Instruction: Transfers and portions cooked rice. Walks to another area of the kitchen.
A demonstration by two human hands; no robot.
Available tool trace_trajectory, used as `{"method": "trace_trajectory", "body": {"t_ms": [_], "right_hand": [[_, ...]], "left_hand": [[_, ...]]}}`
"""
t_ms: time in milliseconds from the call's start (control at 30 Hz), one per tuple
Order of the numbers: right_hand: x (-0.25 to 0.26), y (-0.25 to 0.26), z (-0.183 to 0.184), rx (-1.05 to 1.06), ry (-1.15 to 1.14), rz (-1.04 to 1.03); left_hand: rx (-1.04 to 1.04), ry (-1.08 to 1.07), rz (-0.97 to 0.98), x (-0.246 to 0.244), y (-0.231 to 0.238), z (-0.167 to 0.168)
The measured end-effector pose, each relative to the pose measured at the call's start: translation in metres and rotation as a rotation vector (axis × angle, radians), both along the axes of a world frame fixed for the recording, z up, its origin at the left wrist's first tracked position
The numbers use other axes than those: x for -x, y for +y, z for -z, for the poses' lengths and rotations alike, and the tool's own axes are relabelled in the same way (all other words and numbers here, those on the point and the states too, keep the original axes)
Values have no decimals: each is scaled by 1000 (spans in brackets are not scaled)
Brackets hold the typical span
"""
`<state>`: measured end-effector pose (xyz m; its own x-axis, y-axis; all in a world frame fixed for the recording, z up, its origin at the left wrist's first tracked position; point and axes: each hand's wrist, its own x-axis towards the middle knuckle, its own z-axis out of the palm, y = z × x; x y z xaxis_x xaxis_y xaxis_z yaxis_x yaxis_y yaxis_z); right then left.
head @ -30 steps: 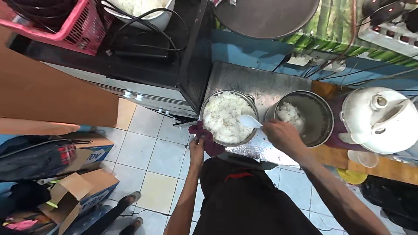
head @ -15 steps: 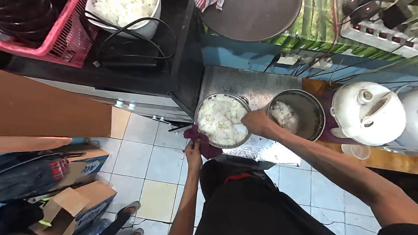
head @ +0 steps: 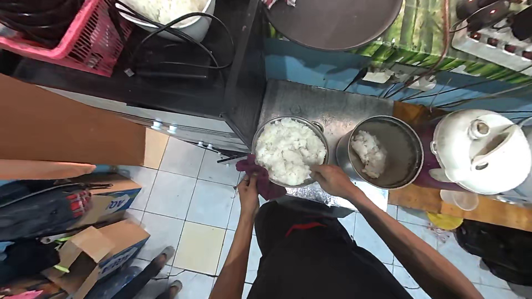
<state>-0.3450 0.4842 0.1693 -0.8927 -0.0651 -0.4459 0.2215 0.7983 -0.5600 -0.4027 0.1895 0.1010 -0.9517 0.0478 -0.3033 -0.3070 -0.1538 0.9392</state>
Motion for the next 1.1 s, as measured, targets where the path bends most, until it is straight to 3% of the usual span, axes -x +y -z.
{"method": "trace_trajectory", "body": {"t_ms": [167,400,667,867,1000,1100], "right_hand": [[-14,17,3,134,62,100],[-13,25,-35,112,161,296],[-15,28,-20,110,140,380],[-29,34,-20,456,129,509],[-52,54,-47,508,194,617],[-82,90,-79,431,279,680]], "left_hand": [[16,15,3,5,1,-7],[27,-6,-4,-7,-1,7],[5,-7,-2,-11,0,11],[13,-18,-7,-12,-3,14],[41,-21,9,-13,-3,13],[36,-19,12,-13,-4,12]]}}
